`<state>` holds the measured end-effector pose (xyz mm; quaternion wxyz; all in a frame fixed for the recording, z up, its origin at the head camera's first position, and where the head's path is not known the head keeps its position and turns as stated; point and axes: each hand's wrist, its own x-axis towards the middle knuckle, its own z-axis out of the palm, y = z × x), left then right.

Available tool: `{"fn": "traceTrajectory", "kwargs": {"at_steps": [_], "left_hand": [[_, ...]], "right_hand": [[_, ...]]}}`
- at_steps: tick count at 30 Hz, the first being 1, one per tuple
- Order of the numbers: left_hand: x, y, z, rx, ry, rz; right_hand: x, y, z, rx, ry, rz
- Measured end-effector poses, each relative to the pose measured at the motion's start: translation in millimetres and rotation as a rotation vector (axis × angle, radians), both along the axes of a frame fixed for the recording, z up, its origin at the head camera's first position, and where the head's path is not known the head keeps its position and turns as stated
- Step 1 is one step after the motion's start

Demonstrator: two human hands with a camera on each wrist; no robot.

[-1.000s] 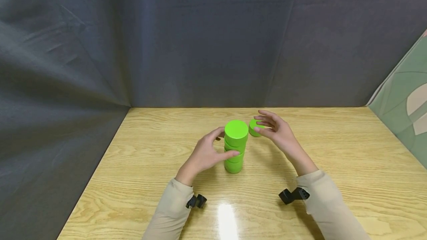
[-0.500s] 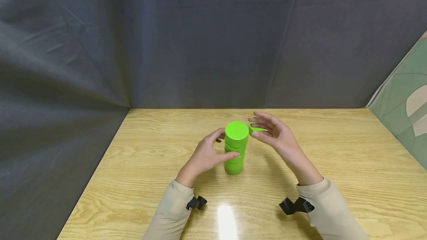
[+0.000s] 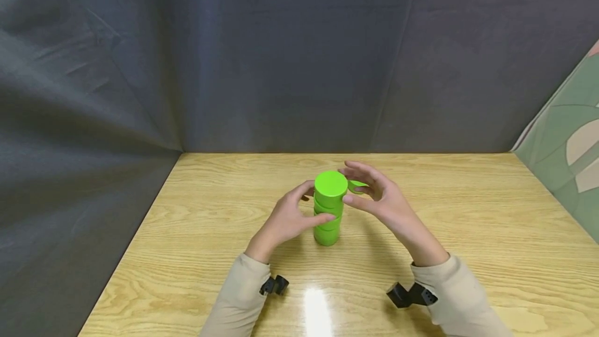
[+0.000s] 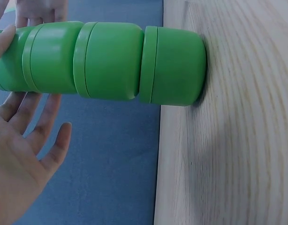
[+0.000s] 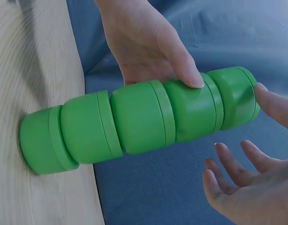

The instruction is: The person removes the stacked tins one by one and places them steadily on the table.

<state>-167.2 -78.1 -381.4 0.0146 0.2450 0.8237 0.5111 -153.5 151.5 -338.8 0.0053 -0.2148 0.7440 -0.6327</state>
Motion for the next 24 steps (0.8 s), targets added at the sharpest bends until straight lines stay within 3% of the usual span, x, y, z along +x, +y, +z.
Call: {"fn": "traceTrajectory", "kwargs": {"at_steps": [24], "left_hand": [[1.8, -1.0, 0.3, -0.003, -0.020, 0.000]], "right_hand": [[4.5, -17, 3.6, 0.110, 0.019, 0.009]]}}
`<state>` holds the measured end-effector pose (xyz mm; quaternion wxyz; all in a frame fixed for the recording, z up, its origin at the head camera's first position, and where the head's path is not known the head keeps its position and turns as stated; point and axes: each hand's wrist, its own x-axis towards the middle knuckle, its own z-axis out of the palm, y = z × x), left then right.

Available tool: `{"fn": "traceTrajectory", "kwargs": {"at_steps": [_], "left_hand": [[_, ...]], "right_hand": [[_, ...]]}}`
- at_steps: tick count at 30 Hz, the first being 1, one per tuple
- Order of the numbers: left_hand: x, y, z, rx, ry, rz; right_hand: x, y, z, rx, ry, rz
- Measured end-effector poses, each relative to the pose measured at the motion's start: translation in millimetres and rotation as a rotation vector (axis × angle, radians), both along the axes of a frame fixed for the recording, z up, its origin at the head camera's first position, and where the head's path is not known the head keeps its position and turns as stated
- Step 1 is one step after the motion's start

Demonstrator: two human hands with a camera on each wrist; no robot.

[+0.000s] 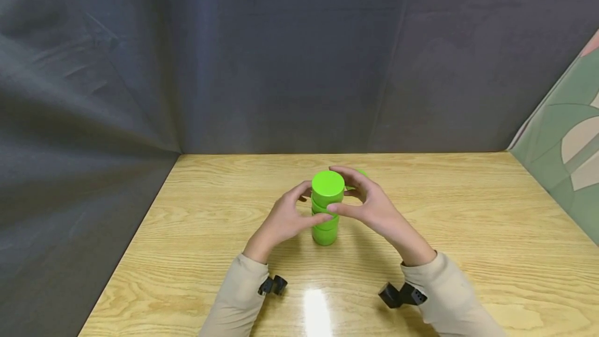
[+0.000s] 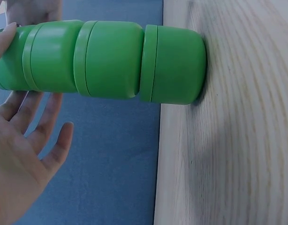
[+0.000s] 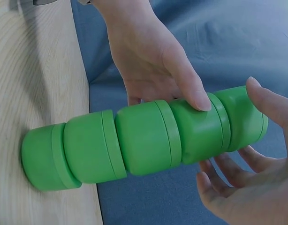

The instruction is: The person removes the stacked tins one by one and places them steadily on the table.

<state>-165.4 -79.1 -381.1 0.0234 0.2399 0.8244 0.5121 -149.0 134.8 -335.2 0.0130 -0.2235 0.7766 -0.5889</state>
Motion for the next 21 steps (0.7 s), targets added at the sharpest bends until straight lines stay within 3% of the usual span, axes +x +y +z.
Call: {"fn": "traceTrajectory", "kwargs": {"at_steps": [21], "left_hand": [[-0.2, 1.2, -0.2, -0.016, -0.006, -0.004]], "right_hand": [[1.6, -4.8, 0.7, 0.017, -0.018, -0.042]]}}
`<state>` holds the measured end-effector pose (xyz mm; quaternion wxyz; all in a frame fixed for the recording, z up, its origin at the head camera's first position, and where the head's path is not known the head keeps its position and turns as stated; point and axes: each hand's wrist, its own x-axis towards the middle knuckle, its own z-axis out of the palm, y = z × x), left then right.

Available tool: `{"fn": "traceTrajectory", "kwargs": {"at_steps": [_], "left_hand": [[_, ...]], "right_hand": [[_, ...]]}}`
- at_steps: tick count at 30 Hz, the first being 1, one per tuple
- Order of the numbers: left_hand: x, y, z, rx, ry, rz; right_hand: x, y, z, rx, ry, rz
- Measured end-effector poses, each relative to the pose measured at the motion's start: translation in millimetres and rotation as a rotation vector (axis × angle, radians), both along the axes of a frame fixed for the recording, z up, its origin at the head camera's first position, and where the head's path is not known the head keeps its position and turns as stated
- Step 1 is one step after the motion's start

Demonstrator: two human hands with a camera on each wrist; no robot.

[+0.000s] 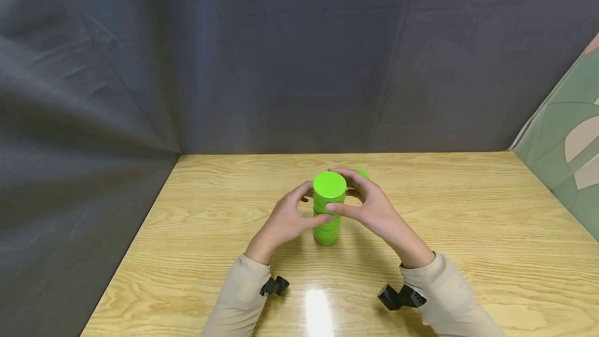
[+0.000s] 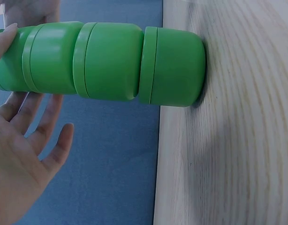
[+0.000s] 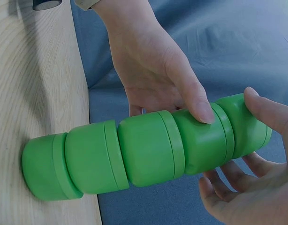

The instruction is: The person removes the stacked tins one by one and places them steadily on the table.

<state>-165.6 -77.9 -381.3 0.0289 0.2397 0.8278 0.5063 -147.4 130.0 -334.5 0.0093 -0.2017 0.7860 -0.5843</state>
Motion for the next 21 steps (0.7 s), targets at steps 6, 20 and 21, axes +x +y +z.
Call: {"fn": "traceTrajectory", "kwargs": {"at_steps": [6, 20, 21], "left_hand": [[-0.1, 0.7, 0.8, -0.005, -0.009, -0.003], [-0.6, -1.4, -1.9, 0.003, 0.018, 0.003], [-0.8, -1.4, -2.1, 0.003, 0.022, 0.001]], "right_hand": [[1.6, 0.7, 0.3, -0.019, -0.009, 0.001], [0.3, 7.6, 2.7, -0.055, 0.031, -0.050], [-0.1, 8.4, 2.6, -0.058, 0.034, -0.053]]}}
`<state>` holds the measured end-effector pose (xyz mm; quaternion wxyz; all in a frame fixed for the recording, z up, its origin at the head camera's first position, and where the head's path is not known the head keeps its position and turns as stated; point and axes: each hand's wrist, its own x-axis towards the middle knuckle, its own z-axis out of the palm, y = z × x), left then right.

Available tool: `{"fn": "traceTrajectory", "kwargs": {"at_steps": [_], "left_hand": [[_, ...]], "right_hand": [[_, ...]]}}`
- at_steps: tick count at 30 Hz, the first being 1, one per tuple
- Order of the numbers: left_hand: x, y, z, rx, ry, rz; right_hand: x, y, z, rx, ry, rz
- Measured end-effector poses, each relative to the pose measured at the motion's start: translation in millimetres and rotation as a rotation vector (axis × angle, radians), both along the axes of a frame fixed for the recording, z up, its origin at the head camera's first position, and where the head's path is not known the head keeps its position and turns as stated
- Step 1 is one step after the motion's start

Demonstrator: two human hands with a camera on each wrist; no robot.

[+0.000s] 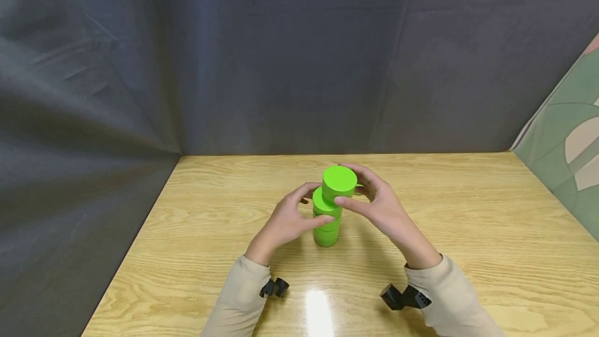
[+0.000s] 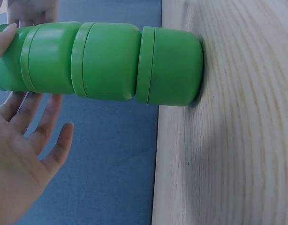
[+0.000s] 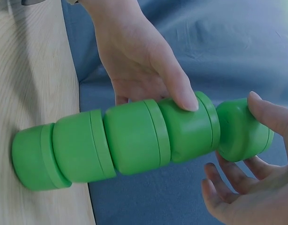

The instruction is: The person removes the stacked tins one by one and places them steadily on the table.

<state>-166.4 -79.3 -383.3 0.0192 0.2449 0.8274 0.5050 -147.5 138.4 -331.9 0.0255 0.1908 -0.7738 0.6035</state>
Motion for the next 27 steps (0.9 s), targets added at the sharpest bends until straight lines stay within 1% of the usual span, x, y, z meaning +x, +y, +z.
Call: {"fn": "traceTrajectory", "kwargs": {"at_steps": [9, 17, 22, 27], "left_hand": [[-0.6, -0.1, 0.0, 0.001, 0.001, -0.001], [-0.6, 0.8, 0.2, -0.001, 0.007, -0.005], [-0.2, 0.9, 0.7, -0.007, 0.017, -0.007], [0.9, 1.3, 1.1, -0.009, 0.011, -0.006]], "right_hand": [[-2.8, 7, -4.2, -0.047, 0.006, -0.047], [-4.4, 15, -6.6, -0.032, 0.007, -0.089], [-6.5, 18, -6.1, -0.038, -0.015, -0.133], [-8.5, 21, -5.8, -0.034, -0.045, -0.155]]}}
